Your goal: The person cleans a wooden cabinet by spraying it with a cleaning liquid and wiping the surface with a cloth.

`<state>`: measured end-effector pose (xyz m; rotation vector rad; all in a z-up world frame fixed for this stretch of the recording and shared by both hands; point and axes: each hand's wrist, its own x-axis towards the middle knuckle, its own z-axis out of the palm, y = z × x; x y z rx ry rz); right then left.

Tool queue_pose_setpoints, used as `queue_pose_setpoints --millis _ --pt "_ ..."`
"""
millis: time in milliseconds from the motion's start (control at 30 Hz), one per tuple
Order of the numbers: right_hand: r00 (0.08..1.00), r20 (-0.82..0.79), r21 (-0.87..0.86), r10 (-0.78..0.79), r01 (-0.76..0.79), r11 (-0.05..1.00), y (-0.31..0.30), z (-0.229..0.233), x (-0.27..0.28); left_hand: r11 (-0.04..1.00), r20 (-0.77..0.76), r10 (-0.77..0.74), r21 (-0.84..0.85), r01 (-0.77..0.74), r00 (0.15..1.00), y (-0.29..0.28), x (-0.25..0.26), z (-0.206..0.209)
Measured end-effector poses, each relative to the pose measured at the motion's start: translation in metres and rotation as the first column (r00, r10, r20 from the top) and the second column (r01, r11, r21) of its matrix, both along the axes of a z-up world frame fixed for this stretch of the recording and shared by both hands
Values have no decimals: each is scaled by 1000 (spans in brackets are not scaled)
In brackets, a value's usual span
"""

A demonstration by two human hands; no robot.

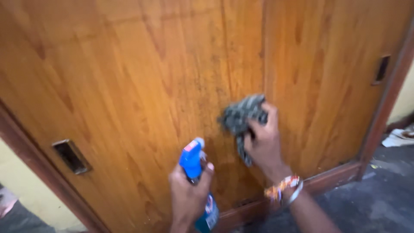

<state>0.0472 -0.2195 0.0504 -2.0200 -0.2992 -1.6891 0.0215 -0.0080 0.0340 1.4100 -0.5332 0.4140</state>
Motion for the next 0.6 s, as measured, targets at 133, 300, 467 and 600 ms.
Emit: queue_pose_setpoints --millis 133,300,467,600 --pt "987 52 181 -153 142 973 -35 76 -3 987 -56 88 141 -80 995 6 -5 42" --pt "997 61 133 -41 32 991 -15 81 -7 991 16 101 85 -102 995 16 -19 48" --pt "980 -188 -216 61 -102 971 37 11 -10 999 73 34 6 -35 997 18 -28 40" --pt "963 -221 -301 153 -216 929 40 -10 -15 999 46 32 16 -33 998 22 -31 40"
